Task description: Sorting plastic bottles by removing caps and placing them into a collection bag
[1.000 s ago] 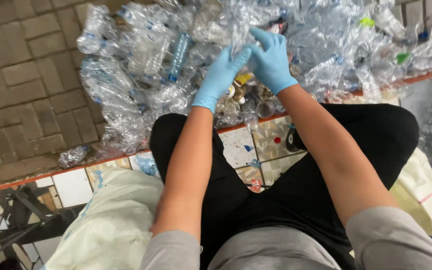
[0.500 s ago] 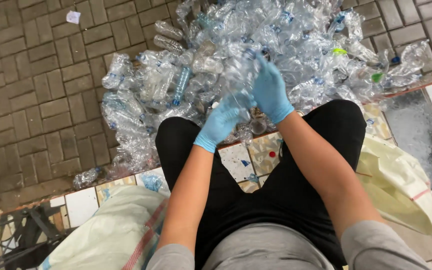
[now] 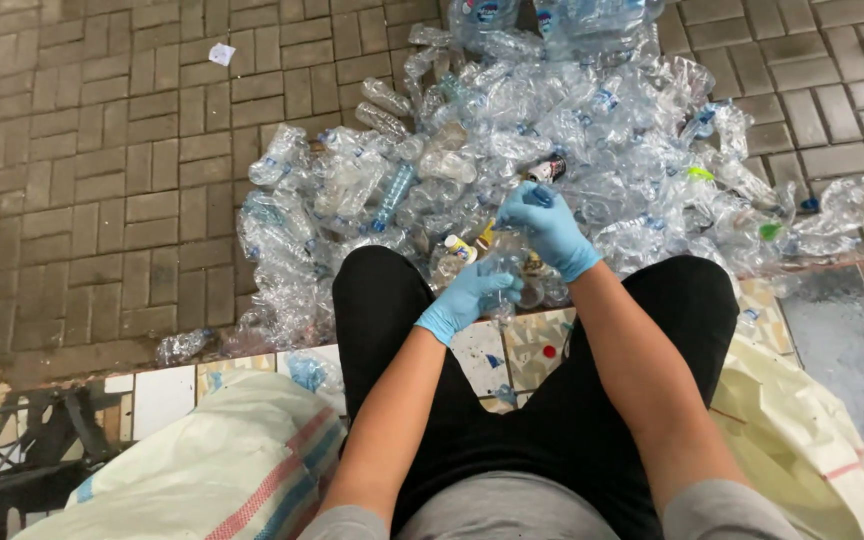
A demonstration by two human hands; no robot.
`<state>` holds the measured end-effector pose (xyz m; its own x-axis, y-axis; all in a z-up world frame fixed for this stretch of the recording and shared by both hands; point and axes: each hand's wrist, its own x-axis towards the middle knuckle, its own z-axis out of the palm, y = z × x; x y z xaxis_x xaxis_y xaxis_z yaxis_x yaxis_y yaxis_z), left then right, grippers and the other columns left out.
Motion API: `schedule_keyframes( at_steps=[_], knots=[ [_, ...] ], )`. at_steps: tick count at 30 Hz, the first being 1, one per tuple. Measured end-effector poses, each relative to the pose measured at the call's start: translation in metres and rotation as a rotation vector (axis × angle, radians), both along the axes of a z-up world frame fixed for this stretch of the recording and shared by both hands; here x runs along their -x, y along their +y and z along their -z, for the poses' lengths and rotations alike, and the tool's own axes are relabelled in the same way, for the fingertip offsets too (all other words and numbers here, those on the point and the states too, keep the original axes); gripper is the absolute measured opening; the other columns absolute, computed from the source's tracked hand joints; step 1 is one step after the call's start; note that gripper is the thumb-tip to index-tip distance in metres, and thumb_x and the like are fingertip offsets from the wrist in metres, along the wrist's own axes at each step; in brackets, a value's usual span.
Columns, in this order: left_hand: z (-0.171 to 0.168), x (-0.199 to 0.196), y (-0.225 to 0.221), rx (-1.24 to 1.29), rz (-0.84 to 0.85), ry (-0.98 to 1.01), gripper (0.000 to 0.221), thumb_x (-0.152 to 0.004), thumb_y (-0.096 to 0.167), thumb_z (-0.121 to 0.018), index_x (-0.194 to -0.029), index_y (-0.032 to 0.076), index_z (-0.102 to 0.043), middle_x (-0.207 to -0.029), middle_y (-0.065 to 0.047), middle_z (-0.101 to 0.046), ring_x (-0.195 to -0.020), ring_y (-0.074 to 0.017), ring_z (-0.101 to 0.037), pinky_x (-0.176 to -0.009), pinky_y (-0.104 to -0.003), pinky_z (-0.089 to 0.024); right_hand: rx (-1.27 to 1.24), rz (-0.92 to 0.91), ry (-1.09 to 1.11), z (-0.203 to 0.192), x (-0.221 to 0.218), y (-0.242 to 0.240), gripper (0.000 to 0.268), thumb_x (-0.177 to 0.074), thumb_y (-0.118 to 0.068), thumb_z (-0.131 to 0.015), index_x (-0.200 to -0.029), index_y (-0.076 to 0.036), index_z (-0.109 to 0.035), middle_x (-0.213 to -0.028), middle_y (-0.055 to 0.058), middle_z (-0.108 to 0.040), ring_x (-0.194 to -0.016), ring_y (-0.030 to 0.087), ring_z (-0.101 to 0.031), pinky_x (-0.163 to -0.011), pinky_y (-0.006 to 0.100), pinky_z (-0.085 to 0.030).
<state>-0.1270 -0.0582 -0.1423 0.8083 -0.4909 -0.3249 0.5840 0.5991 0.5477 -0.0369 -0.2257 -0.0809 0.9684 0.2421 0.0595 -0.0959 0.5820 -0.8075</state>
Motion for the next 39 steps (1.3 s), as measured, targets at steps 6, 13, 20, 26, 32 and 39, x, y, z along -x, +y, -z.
schedule_keyframes(
  at_steps=[6,13,20,26,32,39],
  knots=[
    [0.008,-0.009,-0.013,-1.011,0.01,-0.262,0.08,-0.059,0.045,-0.101,-0.123,0.012,-0.068,-0.114,-0.013,-0.074,-0.113,-0.0303,-0.07,-0.096,-0.041,-0.056,0.806,0.107,0.012,0.018,0.008,0.022,0.013,-0.07,-0.015,-0.083,-0.071,-0.017,-0.069,-0.066,-0.004,-0.065,-0.073,0.011,-0.065,-0.077,0.025,-0.052],
    [0.035,-0.021,-0.009,-1.366,0.155,-0.303,0.046,-0.069,0.049,-0.083,-0.102,0.02,-0.068,-0.099,-0.001,-0.074,-0.106,-0.0249,-0.071,-0.089,-0.041,-0.057,1.609,0.176,-0.098,0.034,0.019,0.055,0.037,-0.08,-0.053,-0.076,-0.095,-0.021,-0.065,-0.088,0.005,-0.072,-0.09,0.031,-0.074,-0.079,0.047,-0.059],
    [-0.025,-0.005,0.0,-1.103,0.173,-0.369,0.042,-0.088,0.037,-0.07,-0.121,0.012,-0.073,-0.12,-0.014,-0.075,-0.121,-0.0363,-0.065,-0.104,-0.051,-0.05,1.291,-0.118,0.014,-0.013,0.026,0.04,0.054,-0.076,-0.059,-0.081,-0.1,-0.012,-0.067,-0.094,0.015,-0.072,-0.103,0.039,-0.07,-0.085,0.051,-0.055],
    [-0.128,0.027,-0.003,-0.5,0.354,-0.444,0.054,-0.093,0.029,-0.073,-0.134,-0.004,-0.062,-0.132,-0.026,-0.067,-0.121,-0.0461,-0.061,-0.109,-0.055,-0.047,-0.287,-0.617,0.135,-0.027,0.035,0.016,0.057,-0.094,-0.052,-0.059,-0.126,-0.005,-0.052,-0.12,0.022,-0.068,-0.112,0.04,-0.07,-0.101,0.059,-0.053],
    [-0.061,0.035,0.008,0.337,0.386,-0.341,0.043,-0.098,0.032,-0.059,-0.114,-0.007,-0.065,-0.097,-0.03,-0.072,-0.068,-0.0382,-0.073,-0.06,-0.049,-0.06,-0.363,-0.482,0.002,-0.033,0.048,0.03,0.062,-0.079,-0.027,-0.063,-0.123,0.014,-0.05,-0.063,0.016,-0.044,-0.047,0.031,-0.054,-0.046,0.04,-0.049],
    [0.028,0.036,0.02,0.587,0.374,-0.342,0.041,-0.103,0.036,-0.054,-0.134,0.011,-0.064,-0.141,-0.032,-0.055,-0.085,-0.0482,-0.069,-0.078,-0.056,-0.057,0.113,-0.252,0.159,-0.07,0.047,0.008,0.017,-0.081,-0.008,-0.063,-0.095,-0.002,-0.057,-0.059,0.015,-0.056,-0.053,0.029,-0.064,-0.051,0.031,-0.053]
  ],
)
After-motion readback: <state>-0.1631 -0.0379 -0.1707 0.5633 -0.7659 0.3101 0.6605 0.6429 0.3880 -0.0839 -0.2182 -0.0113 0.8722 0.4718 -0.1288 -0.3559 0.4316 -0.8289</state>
